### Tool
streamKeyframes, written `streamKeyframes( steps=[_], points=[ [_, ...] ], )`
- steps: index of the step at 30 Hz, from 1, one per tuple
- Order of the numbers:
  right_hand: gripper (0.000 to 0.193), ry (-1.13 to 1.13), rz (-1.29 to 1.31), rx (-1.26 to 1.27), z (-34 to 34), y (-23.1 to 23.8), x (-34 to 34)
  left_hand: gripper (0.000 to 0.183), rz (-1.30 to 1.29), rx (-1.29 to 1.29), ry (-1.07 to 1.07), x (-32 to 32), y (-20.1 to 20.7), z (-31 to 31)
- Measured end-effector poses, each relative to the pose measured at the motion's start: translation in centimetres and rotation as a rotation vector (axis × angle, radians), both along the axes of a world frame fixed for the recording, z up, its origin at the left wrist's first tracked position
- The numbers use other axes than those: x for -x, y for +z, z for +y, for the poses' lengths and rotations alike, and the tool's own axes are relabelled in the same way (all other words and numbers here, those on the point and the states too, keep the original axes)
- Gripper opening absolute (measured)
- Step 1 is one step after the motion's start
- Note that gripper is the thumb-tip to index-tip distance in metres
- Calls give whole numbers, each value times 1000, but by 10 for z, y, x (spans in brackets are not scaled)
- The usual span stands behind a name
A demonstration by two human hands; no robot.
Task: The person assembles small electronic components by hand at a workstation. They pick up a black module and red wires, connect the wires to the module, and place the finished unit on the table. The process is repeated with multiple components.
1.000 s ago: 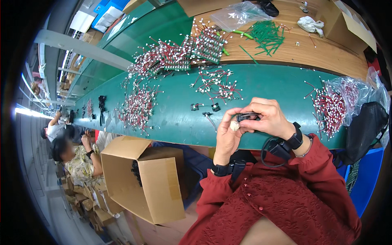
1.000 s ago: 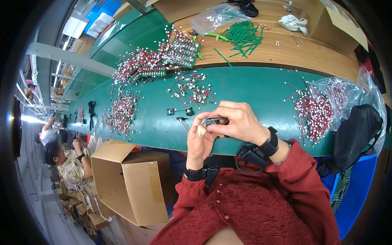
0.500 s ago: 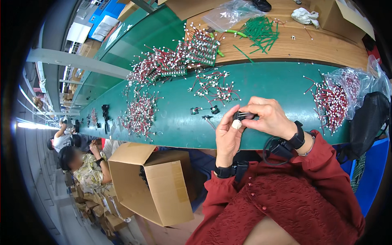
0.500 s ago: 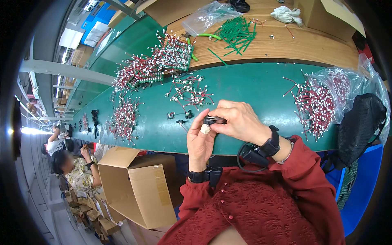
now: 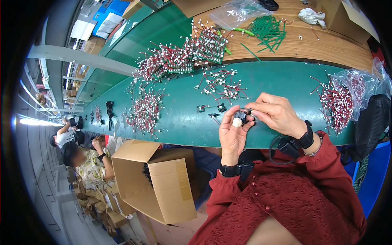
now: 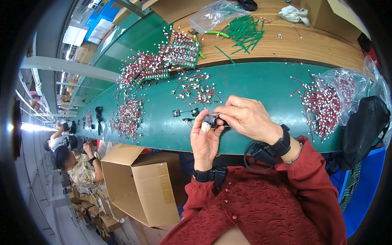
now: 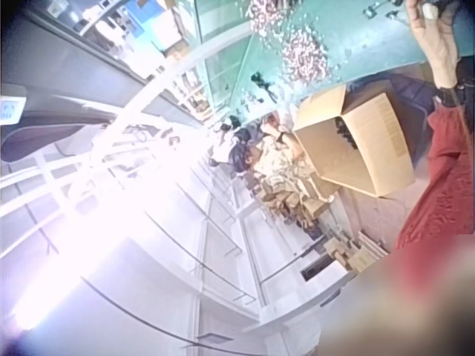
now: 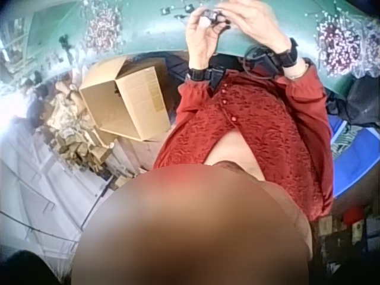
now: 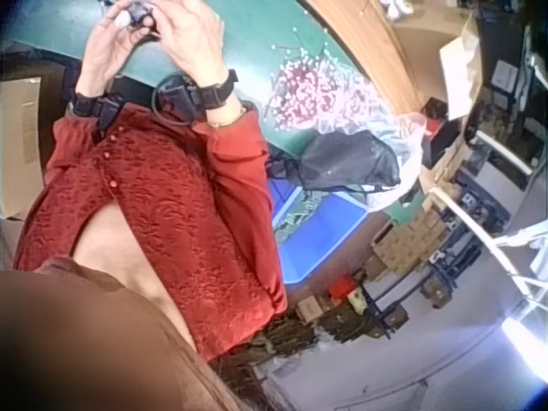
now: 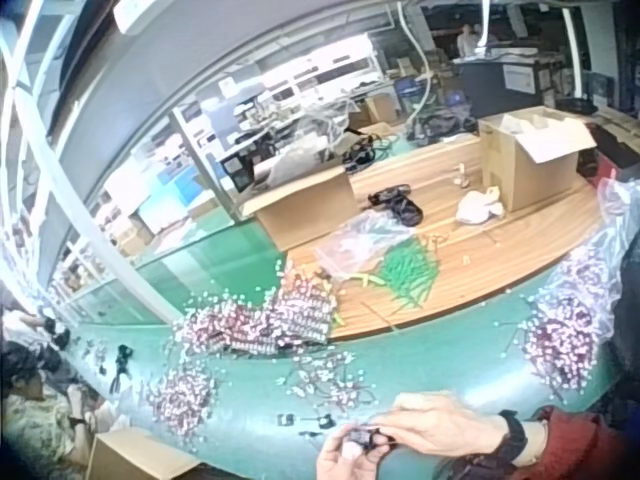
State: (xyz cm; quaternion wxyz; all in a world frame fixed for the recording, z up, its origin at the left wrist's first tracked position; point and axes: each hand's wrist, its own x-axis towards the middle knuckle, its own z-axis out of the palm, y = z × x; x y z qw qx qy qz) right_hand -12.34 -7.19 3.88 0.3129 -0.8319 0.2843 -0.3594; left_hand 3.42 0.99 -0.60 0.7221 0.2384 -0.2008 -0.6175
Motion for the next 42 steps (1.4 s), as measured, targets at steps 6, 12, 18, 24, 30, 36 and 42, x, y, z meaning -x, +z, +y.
streamKeyframes(
  steps=[6,12,18,24,30,36,42],
  points=[
    [18,-42,24,112,1,0,0,28,-44,9,20,2,-1,1],
    [19,-42,13,190,0,1,1,28,-128,-10,25,4,0,2],
    [19,-28,0,191,1,1,1,27,-189,-33,39,7,1,4],
    [19,-11,4,143,1,2,1,26,-221,-22,52,7,3,4],
    [16,-36,17,143,3,3,1,26,-216,-19,75,9,4,4],
    [16,-21,-9,48,4,1,0,26,-240,-16,68,9,4,4],
    [14,21,-68,-143,4,0,1,27,-288,-11,77,9,3,4]
  ],
)
